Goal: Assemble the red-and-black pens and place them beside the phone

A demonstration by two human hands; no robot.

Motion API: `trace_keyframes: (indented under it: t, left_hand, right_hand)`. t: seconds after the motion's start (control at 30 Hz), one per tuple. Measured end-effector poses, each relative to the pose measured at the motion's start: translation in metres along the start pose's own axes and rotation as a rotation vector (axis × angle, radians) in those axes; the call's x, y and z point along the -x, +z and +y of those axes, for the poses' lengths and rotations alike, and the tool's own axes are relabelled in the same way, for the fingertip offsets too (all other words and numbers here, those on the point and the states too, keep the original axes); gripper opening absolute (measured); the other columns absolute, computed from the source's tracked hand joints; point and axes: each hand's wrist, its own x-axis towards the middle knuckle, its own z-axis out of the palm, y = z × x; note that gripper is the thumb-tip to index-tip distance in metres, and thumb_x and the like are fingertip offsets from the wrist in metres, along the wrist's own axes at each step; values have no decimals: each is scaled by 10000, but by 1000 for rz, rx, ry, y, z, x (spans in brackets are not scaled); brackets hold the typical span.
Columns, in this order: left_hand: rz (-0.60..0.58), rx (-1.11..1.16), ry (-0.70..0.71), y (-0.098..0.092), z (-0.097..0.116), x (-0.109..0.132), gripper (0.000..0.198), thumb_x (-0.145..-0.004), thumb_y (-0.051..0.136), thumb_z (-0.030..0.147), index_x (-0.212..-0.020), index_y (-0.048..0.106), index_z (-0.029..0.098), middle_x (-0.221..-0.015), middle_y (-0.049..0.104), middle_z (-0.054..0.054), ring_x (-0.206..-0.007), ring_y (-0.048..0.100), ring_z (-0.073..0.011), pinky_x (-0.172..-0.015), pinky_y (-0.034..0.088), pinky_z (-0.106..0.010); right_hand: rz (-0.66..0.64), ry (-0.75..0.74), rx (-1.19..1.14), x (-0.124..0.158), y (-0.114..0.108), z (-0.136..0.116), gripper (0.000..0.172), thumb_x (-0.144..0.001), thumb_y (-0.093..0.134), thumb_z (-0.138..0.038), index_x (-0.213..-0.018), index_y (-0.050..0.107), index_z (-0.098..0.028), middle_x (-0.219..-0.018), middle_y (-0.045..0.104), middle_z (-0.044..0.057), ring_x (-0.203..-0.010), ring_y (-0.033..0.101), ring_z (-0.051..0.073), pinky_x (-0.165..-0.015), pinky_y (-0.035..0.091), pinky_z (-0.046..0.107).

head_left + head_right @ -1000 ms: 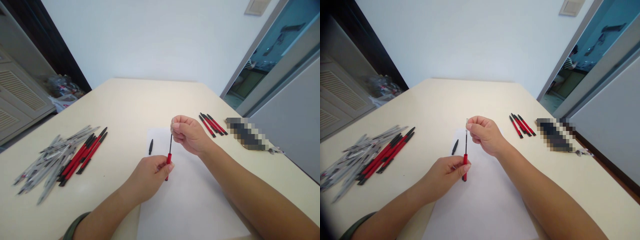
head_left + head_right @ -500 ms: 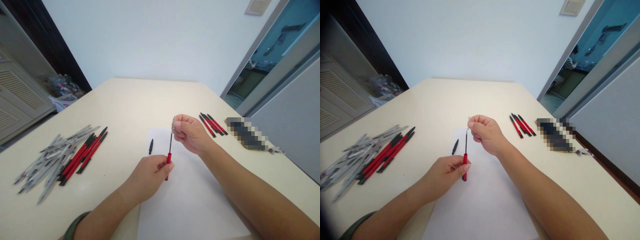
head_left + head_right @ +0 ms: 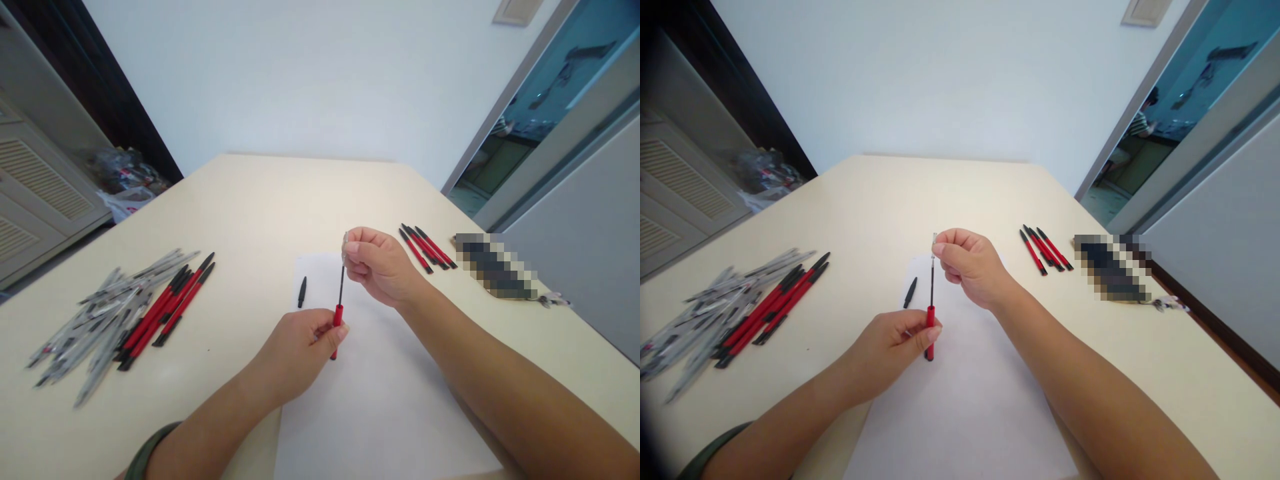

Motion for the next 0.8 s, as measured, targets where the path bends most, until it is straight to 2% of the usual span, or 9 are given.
trace_keyframes:
  t: [0.53, 0.67, 0.8]
  left_hand:
    - [5, 24, -4, 1, 1, 0, 339, -820, 360, 403, -666, 566, 183, -598, 550, 23, -540, 458, -111, -514, 318, -229]
    - [12, 32, -15, 0, 1, 0, 329, -818, 364, 404, -687, 572, 186, -597, 547, 27, -524, 431, -105, -502, 309, -226]
    - [21, 35, -18, -2, 2, 1, 333, -819, 364, 414, -666, 553, 186, -584, 522, 36, -520, 413, -99, -497, 299, -221]
  right_hand:
    - [-10, 8, 17, 0, -1, 1, 115, -674, 568, -197, -644, 463, -164, -500, 333, -74, -433, 258, 38, -411, 181, 188]
    - [-50, 29, 49, 2, -2, 4, 93, -667, 577, -191, -665, 489, -159, -516, 374, -69, -432, 273, 35, -414, 197, 186]
    - [-159, 34, 153, 4, -8, 6, 112, -655, 608, -219, -681, 523, -151, -531, 419, -56, -448, 315, 43, -426, 234, 193]
